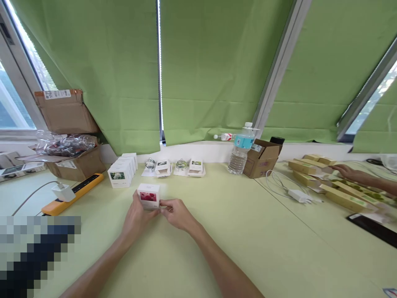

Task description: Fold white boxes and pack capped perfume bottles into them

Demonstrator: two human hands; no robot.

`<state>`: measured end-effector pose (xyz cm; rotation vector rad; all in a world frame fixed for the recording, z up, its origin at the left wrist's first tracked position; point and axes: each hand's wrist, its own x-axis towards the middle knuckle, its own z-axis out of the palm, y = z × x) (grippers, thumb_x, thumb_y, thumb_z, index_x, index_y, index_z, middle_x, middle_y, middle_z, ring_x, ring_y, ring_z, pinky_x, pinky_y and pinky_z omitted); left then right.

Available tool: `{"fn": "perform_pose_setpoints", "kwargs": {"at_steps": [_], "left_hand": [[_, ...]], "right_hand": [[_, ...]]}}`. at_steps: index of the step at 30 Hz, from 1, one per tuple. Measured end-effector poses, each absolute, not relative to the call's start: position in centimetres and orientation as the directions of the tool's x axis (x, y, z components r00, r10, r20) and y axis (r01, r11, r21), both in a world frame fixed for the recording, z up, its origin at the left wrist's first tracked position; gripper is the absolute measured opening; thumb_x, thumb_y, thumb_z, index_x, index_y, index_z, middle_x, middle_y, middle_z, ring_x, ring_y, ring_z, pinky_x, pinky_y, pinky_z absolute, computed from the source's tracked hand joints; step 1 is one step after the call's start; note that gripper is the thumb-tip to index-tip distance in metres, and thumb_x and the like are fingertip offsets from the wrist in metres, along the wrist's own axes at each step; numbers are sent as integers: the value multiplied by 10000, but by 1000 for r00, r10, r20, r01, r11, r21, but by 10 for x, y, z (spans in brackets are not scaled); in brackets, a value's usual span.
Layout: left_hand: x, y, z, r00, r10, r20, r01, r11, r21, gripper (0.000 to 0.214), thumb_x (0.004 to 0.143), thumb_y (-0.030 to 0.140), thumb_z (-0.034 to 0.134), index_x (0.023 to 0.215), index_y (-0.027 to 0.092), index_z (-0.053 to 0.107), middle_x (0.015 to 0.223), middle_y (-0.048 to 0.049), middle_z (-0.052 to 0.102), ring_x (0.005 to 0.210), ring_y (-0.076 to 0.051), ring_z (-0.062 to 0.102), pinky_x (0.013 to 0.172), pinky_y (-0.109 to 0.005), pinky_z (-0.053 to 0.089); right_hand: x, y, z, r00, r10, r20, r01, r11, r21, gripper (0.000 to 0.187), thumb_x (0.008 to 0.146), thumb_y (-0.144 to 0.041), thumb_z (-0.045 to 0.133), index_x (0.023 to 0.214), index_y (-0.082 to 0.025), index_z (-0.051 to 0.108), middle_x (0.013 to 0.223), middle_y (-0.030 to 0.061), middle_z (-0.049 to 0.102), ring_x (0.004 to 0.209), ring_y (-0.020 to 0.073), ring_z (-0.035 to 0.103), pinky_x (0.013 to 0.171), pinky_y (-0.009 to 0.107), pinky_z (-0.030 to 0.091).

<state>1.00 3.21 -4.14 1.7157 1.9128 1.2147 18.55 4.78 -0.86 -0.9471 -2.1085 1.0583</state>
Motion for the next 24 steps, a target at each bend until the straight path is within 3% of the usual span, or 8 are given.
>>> {"fn": "perform_pose_setpoints", "kwargs": {"at_steps": [4,10,24], "left_hand": [[10,35,-42,-292,899,327,713,-23,700,959,654,377,704,1362,179,88,1230,-175,531,1135,-332,526,839,-388,427],[5,38,-39,-352,875,333,732,35,680,912,660,344,699,1342,198,112,1325,-182,439,1206,-331,476,886,-395,416],[-51,56,-36,-502,779,375,765,198,613,885,715,421,632,1390,155,126,1347,-200,430,1213,-339,458,939,-411,369]], "right_hand": [[182,46,-13,-553,820,147,392,412,-822,434,828,-230,496,1255,-209,575,1016,44,703,826,199,635,740,313,503],[180,44,-15,-511,833,214,422,459,-781,392,850,-270,479,1205,-171,611,1156,90,648,846,196,640,749,312,504],[185,44,-13,-484,844,232,562,502,-658,333,862,-265,458,1117,-182,656,967,78,698,798,198,627,713,299,467]]}}
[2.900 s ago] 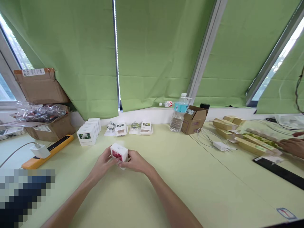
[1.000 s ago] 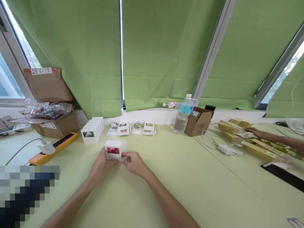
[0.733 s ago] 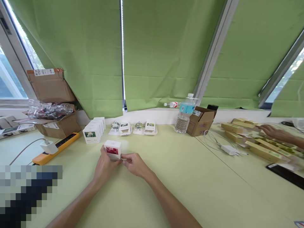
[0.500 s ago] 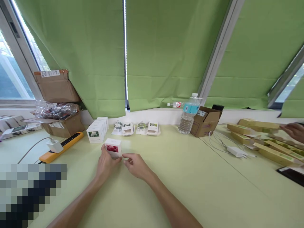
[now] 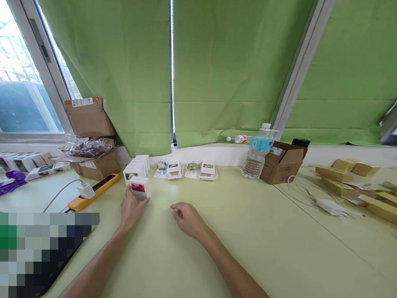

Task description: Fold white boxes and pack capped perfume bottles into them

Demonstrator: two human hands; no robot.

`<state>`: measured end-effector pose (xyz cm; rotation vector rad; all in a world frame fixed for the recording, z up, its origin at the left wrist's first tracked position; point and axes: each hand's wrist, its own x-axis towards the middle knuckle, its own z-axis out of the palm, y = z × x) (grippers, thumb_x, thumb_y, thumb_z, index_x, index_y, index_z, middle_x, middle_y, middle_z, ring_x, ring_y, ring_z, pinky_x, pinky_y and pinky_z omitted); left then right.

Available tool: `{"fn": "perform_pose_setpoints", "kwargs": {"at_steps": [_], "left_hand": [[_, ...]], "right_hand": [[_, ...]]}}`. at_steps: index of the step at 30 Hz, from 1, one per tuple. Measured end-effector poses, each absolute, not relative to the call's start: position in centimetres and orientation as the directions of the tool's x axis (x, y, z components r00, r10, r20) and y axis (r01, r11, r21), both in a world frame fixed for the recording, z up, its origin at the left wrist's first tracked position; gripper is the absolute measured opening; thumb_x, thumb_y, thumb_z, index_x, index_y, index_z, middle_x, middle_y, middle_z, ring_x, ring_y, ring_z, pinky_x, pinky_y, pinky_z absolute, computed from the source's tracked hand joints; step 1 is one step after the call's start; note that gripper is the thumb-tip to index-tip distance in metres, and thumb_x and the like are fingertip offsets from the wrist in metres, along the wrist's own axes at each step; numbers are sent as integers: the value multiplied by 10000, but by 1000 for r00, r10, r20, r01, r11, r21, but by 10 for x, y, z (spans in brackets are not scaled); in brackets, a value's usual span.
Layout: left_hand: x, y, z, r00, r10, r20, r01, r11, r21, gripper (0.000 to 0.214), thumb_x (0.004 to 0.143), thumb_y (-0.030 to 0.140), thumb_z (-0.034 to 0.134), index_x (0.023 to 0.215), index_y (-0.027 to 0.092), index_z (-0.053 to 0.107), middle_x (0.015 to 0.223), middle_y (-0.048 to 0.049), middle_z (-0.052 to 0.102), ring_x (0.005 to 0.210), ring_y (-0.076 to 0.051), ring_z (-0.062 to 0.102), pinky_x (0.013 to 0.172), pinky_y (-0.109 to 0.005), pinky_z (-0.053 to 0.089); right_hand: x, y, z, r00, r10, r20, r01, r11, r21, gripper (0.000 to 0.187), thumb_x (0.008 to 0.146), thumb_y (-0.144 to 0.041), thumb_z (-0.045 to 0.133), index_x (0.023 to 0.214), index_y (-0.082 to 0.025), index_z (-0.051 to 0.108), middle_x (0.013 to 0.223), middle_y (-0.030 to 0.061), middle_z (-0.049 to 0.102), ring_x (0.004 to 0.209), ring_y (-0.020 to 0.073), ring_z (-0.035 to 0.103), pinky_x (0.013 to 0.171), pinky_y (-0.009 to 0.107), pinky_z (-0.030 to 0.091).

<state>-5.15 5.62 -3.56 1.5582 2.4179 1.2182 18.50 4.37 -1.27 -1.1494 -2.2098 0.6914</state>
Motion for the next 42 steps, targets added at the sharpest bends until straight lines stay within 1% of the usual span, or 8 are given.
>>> {"fn": "perform_pose_setpoints", "kwargs": {"at_steps": [4,8,13,19,25,32,38,42], "left_hand": [[-61,59,-34,-545,748,378,758,247,604,866,715,425,628,1382,135,158,1314,-214,472,1206,-355,461,951,-438,340],[-70,61,-35,-563,735,377,755,273,596,853,730,441,615,1374,111,163,1306,-228,483,1201,-352,464,944,-446,336],[-78,64,-35,-572,727,379,759,294,582,787,747,461,596,1342,99,228,1287,-229,500,1191,-351,469,954,-447,310],[-81,72,-38,-619,675,401,752,364,549,787,710,477,618,1310,90,287,1244,-228,526,1151,-368,486,947,-443,306],[-86,81,-43,-643,636,427,751,415,513,771,698,494,615,1289,95,319,1224,-208,540,1141,-345,483,947,-415,302],[-92,89,-47,-652,624,430,748,437,500,800,666,527,630,1266,86,337,1194,-192,551,1120,-341,483,930,-407,304],[-95,94,-50,-641,634,432,758,437,484,791,687,531,610,1268,67,342,1204,-208,538,1139,-348,458,932,-409,292],[-95,93,-51,-636,640,431,763,438,475,776,690,544,604,1242,47,377,1162,-223,555,1119,-361,466,918,-415,300]], "right_hand": [[185,41,-9,-480,843,243,586,514,-627,300,851,-262,472,1068,-217,675,946,67,695,791,208,618,696,298,455],[185,41,-7,-483,837,256,604,530,-595,277,848,-241,470,1024,-231,683,921,63,691,779,213,612,686,295,441],[187,40,-6,-501,828,250,632,548,-548,262,845,-202,458,974,-224,685,876,64,686,795,219,613,700,295,425],[188,38,-4,-534,810,244,653,578,-490,263,854,-189,429,909,-221,684,866,62,680,823,218,614,719,294,412],[187,38,-4,-555,795,244,657,599,-457,265,873,-199,406,908,-215,668,869,68,667,842,216,607,713,287,400],[186,37,-6,-602,755,260,663,654,-365,289,898,-187,350,772,-205,610,783,31,634,719,176,577,634,263,364],[184,35,-4,-587,772,243,673,632,-384,304,909,-203,346,820,-204,636,814,46,639,751,180,581,670,265,378],[183,35,-2,-577,784,227,684,616,-391,306,908,-210,353,867,-206,656,834,52,646,775,186,587,693,269,388]]}}
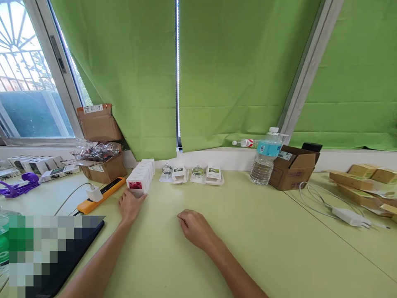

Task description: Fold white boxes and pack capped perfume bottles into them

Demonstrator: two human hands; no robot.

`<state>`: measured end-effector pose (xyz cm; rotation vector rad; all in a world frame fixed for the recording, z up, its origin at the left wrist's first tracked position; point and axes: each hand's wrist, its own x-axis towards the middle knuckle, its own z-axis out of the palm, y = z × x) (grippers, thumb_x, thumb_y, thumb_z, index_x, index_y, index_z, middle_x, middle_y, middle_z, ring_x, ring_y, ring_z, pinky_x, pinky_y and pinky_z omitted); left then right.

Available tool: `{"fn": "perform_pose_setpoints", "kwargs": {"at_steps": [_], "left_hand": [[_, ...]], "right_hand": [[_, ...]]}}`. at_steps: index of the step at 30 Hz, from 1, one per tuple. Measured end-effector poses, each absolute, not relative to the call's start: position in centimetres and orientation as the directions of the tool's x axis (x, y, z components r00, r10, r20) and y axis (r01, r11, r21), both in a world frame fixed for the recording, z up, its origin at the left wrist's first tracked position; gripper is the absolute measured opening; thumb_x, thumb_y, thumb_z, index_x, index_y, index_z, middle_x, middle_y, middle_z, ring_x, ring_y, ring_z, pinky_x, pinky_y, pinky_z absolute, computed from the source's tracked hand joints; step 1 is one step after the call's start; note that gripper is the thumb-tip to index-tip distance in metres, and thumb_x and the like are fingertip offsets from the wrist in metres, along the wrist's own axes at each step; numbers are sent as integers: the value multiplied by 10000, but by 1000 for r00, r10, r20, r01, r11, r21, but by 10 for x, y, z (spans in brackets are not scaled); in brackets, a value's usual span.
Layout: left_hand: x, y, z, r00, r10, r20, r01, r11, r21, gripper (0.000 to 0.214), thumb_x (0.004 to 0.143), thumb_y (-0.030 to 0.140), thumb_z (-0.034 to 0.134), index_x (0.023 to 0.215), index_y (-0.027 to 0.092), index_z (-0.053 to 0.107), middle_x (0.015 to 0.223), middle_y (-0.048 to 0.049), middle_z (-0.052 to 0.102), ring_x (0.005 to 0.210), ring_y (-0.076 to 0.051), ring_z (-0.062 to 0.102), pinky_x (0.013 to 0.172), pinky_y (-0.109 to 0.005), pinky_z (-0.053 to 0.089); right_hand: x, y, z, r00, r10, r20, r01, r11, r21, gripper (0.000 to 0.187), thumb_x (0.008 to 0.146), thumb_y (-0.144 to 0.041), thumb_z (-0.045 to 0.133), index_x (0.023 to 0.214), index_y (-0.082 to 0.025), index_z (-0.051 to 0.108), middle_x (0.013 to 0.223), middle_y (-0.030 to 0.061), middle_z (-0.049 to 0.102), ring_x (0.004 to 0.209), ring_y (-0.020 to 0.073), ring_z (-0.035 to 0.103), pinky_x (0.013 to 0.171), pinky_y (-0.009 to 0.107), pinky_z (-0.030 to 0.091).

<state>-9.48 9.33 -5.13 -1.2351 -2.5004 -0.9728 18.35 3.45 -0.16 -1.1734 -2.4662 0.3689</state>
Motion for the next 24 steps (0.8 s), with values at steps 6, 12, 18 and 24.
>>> {"fn": "perform_pose_setpoints", "kwargs": {"at_steps": [6,12,18,24], "left_hand": [[-92,88,-50,-616,645,453,782,430,451,909,698,636,549,1301,1,304,1162,-251,540,1115,-364,466,899,-413,315],[-95,90,-52,-584,666,465,808,420,414,782,749,581,515,1258,5,372,1090,-223,586,1058,-344,509,876,-393,325],[-93,92,-51,-556,687,468,829,412,379,729,782,543,474,1242,-14,383,1069,-238,600,1067,-348,509,874,-406,315],[-94,97,-49,-526,708,470,847,391,360,747,790,538,453,1266,-28,346,1086,-247,596,1100,-341,503,878,-400,318]], "right_hand": [[183,35,-4,-578,780,240,679,622,-390,316,912,-210,352,909,-207,667,867,56,660,801,188,596,712,269,395],[183,34,-4,-574,783,240,684,620,-385,310,907,-201,364,924,-208,673,882,58,670,828,189,601,729,266,397],[183,35,-3,-565,791,234,693,609,-386,302,903,-191,370,922,-206,672,881,59,667,839,190,599,737,266,394],[184,33,-2,-566,791,230,700,609,-373,289,905,-190,376,877,-205,664,858,56,662,819,189,593,721,263,385]]}}
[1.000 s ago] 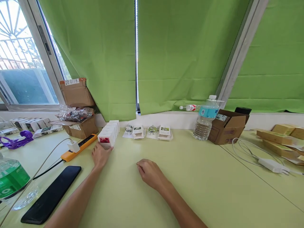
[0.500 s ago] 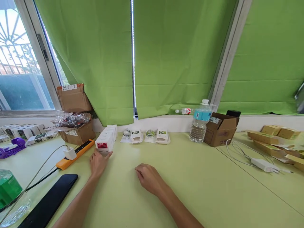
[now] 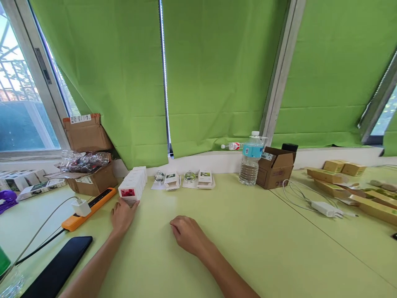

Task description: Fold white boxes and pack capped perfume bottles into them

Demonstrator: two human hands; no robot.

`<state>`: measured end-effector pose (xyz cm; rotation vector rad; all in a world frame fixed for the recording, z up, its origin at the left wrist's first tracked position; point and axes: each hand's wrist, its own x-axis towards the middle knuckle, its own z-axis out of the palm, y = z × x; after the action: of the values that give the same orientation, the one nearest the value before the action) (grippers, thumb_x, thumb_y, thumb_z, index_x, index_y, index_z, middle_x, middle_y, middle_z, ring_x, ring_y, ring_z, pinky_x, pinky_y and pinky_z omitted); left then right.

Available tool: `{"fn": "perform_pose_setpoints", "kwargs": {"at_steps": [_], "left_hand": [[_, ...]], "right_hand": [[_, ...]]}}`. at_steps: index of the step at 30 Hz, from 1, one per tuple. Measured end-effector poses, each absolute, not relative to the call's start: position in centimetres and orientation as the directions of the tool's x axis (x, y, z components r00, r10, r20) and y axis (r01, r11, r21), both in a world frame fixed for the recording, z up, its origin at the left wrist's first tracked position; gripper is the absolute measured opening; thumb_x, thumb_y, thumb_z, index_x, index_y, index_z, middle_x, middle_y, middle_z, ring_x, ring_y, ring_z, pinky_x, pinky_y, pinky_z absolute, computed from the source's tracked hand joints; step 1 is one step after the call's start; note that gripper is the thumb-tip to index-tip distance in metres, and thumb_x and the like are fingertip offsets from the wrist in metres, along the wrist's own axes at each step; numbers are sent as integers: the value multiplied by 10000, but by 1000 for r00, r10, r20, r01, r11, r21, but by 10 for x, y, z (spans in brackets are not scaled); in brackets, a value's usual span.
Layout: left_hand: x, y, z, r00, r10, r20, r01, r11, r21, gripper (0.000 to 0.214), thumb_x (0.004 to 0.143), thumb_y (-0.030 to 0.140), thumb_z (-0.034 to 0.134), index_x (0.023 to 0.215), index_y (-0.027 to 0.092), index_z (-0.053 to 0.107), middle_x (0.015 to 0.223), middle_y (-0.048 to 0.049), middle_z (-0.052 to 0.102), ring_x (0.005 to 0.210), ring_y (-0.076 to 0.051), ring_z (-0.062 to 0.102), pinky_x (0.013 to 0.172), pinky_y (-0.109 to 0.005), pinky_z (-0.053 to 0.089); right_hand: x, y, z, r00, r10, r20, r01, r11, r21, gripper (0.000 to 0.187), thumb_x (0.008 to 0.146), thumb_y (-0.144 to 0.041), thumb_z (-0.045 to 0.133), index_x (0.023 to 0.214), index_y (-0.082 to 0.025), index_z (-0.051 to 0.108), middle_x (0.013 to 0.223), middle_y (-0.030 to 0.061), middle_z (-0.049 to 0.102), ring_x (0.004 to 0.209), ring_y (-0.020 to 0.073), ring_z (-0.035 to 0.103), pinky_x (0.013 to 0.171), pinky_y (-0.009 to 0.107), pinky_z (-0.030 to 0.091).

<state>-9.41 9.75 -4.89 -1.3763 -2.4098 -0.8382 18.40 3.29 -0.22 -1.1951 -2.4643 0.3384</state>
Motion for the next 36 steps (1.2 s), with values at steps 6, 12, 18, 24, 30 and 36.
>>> {"fn": "perform_pose_setpoints", "kwargs": {"at_steps": [6,12,18,24,30,36], "left_hand": [[-100,110,-51,-517,724,456,851,382,359,755,796,555,432,1283,-12,325,1147,-252,568,1125,-330,499,894,-397,321],[-105,120,-54,-515,742,430,852,386,354,781,798,566,432,1303,-15,301,1179,-257,549,1136,-325,495,924,-396,309],[-107,126,-52,-500,761,413,858,371,356,792,815,573,401,1316,-29,278,1181,-270,540,1150,-339,480,930,-422,302],[-110,132,-52,-487,774,405,864,361,351,755,810,594,389,1260,-11,345,1146,-260,558,1139,-342,487,922,-425,303],[-112,139,-53,-483,782,394,866,359,348,750,809,602,382,1242,-10,352,1139,-265,566,1121,-342,505,919,-422,310],[-112,141,-53,-487,788,376,863,366,349,754,803,606,381,1239,-9,364,1136,-271,576,1107,-347,519,946,-435,294]], "right_hand": [[185,34,-5,-590,771,241,697,637,-330,269,902,-177,380,864,-196,646,853,55,659,825,185,589,710,255,371],[186,37,-8,-608,748,266,688,663,-294,271,903,-172,365,841,-199,627,830,39,654,784,174,585,671,255,356],[186,37,-8,-602,757,253,700,653,-289,269,904,-174,365,813,-198,617,833,37,655,789,175,585,674,259,354],[186,35,-6,-605,750,266,702,661,-265,268,904,-170,353,785,-196,591,823,35,651,759,170,579,633,254,333],[187,36,-3,-610,748,260,710,662,-241,258,900,-162,355,792,-193,588,836,42,653,776,174,582,636,258,326],[185,37,-3,-607,757,244,719,653,-237,250,899,-166,370,813,-192,602,862,47,660,807,182,589,662,265,337]]}}
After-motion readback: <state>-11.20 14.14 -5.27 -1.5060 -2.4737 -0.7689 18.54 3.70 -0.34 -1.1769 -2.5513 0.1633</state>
